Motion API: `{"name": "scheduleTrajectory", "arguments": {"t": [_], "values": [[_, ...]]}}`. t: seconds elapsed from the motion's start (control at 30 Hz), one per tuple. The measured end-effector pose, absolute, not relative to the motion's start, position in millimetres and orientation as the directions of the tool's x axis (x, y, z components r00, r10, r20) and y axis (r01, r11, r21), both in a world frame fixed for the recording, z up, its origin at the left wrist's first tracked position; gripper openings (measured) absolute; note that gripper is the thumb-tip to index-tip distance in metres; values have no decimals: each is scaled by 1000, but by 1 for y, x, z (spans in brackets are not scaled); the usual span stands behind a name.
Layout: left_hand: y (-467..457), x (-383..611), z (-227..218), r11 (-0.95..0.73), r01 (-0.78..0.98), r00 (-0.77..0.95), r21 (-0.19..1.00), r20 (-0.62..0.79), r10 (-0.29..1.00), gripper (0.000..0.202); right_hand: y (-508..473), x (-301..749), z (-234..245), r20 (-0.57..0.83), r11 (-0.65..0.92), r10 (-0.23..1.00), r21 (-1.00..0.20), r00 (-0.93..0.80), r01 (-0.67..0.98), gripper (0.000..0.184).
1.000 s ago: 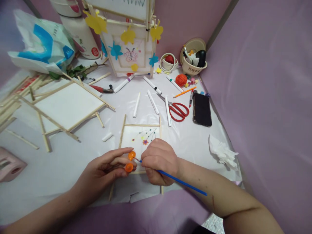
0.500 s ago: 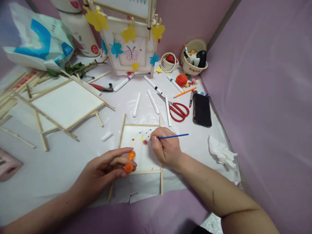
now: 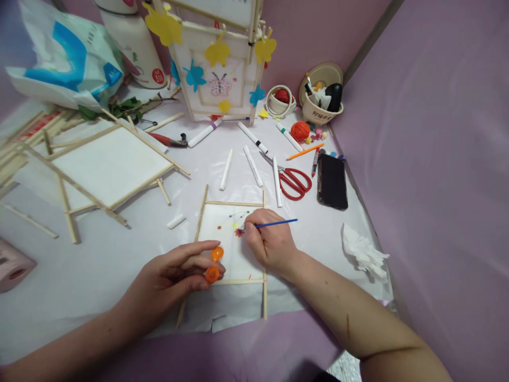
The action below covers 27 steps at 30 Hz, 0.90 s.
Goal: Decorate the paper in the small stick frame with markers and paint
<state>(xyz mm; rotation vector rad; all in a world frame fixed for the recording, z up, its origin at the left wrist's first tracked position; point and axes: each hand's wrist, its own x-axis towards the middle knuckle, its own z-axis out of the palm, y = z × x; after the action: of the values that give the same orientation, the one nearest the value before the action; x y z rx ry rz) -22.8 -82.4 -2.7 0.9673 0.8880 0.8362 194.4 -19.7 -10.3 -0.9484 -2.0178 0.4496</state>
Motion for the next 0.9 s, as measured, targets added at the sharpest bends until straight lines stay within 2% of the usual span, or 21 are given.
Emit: {"name": "scheduleTrajectory", "arguments": {"t": [0.43, 0.6, 0.9], "values": [[-82, -24, -5, 334, -133, 388, 933, -261, 884, 43, -19, 195, -12, 522, 646, 763, -585, -382, 490, 18], [-82, -24, -4, 310, -165, 390, 936, -227, 892, 44, -19, 195, -11, 530, 645, 763, -581, -370, 496, 17], [-82, -24, -1, 337, -155, 394, 929, -255, 883, 44, -19, 195, -12, 537, 650, 758, -572, -371, 501, 17]]}}
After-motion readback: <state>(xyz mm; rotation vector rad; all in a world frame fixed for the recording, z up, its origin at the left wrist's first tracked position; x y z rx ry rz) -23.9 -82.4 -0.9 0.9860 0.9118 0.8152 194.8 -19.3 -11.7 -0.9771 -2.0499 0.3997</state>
